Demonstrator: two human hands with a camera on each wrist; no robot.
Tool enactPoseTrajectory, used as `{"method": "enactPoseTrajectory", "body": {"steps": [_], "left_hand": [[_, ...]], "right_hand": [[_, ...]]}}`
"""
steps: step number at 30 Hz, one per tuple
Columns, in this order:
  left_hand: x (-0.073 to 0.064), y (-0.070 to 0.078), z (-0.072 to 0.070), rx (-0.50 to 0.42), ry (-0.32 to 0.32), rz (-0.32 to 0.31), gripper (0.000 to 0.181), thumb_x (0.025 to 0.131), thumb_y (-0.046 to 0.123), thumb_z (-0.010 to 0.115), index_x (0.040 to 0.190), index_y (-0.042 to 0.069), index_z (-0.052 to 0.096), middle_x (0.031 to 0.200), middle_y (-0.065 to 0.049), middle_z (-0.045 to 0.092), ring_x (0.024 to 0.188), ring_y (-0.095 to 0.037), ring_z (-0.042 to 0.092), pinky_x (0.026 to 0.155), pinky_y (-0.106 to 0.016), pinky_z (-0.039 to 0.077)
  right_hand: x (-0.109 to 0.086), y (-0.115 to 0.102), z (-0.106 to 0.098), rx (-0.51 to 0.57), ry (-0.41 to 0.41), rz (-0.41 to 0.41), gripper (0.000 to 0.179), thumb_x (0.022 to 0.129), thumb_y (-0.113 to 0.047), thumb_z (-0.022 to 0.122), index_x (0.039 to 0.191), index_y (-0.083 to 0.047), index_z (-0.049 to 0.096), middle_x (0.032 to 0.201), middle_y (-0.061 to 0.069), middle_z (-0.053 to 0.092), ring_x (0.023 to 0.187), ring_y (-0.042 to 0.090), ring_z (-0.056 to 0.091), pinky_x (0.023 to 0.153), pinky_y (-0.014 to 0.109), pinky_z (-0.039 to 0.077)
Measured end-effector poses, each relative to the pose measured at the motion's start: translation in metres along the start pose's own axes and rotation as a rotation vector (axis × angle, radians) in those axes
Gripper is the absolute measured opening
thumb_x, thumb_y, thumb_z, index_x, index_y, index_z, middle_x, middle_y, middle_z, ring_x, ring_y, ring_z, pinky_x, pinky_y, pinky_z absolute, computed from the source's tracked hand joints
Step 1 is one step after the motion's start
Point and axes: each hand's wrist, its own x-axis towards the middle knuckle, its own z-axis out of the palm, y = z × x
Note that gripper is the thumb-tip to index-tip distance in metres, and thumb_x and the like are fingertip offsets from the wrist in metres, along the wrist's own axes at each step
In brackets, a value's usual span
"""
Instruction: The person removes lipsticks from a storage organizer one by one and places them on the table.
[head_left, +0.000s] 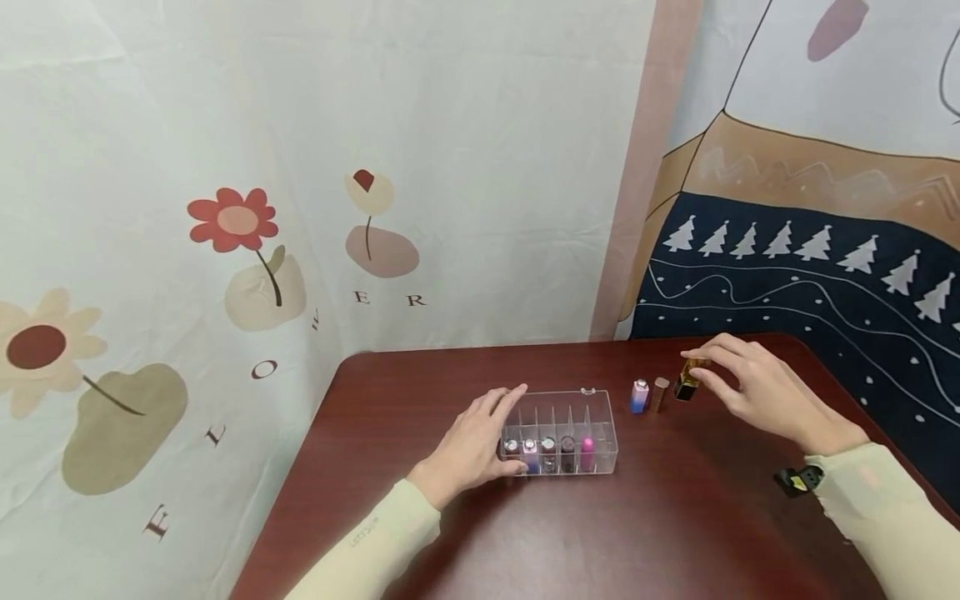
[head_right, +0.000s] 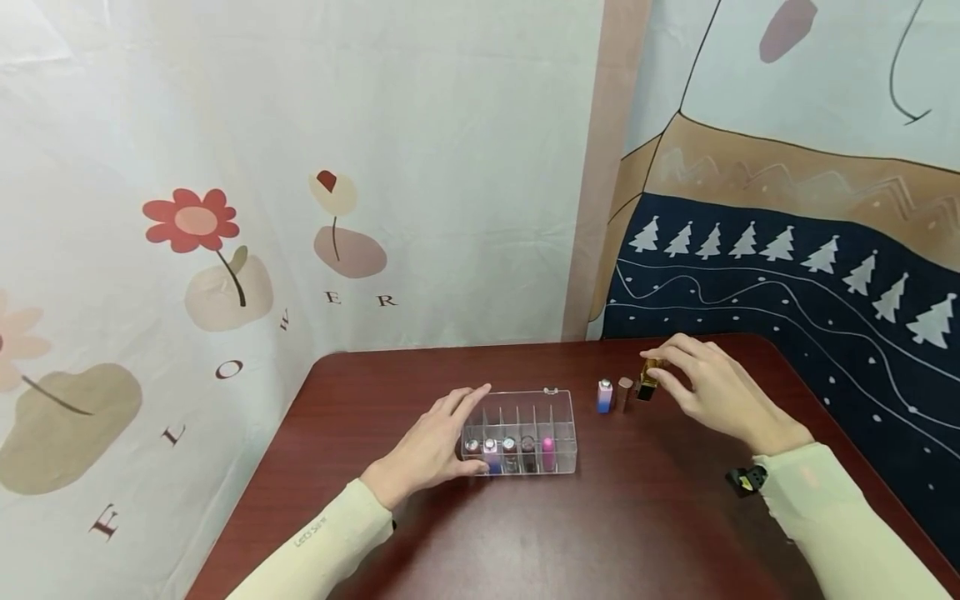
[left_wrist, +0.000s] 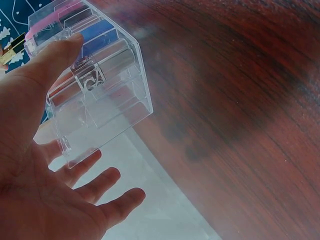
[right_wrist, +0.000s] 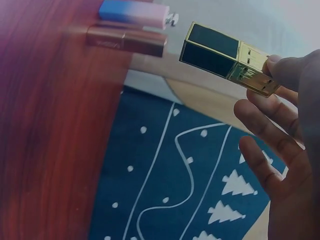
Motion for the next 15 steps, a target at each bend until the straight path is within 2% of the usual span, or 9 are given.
{"method": "enactPoseTrajectory", "body": {"steps": [3, 7, 13, 15], "left_hand": [[0.000, -0.001, 0.000, 0.001, -0.002, 0.003, 0.128, 0.087, 0.055, 0.103, 0.185, 0.021, 0.028, 0.174, -0.016, 0.053, 0.155, -0.043, 0.060, 0.123, -0.063, 0.060], [0.000, -0.001, 0.000, 0.002, 0.000, 0.006, 0.129, 0.087, 0.055, 0.103, 0.185, 0.022, 0.027, 0.174, -0.015, 0.054, 0.155, -0.042, 0.061, 0.123, -0.062, 0.060], [-0.001, 0.000, -0.001, 0.006, 0.004, 0.012, 0.129, 0.086, 0.053, 0.104, 0.185, 0.020, 0.028, 0.173, -0.016, 0.054, 0.154, -0.042, 0.061, 0.123, -0.062, 0.060], [-0.001, 0.000, -0.001, 0.008, 0.007, 0.015, 0.128, 0.086, 0.052, 0.104, 0.185, 0.019, 0.029, 0.172, -0.017, 0.054, 0.154, -0.043, 0.061, 0.122, -0.062, 0.061]], "right_hand": [[-0.003, 0.004, 0.002, 0.005, -0.016, 0.029, 0.040, 0.089, -0.005, 0.096, 0.127, -0.015, 0.086, 0.121, 0.001, 0.081, 0.102, 0.021, 0.072, 0.092, 0.030, 0.055], [-0.005, 0.008, 0.005, 0.011, -0.046, 0.063, 0.036, 0.093, -0.006, 0.095, 0.126, -0.015, 0.086, 0.121, -0.001, 0.081, 0.099, 0.018, 0.074, 0.090, 0.024, 0.060], [-0.008, 0.014, 0.010, 0.006, -0.092, 0.091, 0.031, 0.096, -0.009, 0.094, 0.125, -0.018, 0.086, 0.120, -0.003, 0.081, 0.097, 0.016, 0.075, 0.087, 0.038, 0.068], [-0.008, 0.016, 0.011, 0.014, -0.101, 0.097, 0.030, 0.096, -0.009, 0.094, 0.124, -0.018, 0.086, 0.120, -0.003, 0.080, 0.098, 0.016, 0.075, 0.090, 0.027, 0.065]]}}
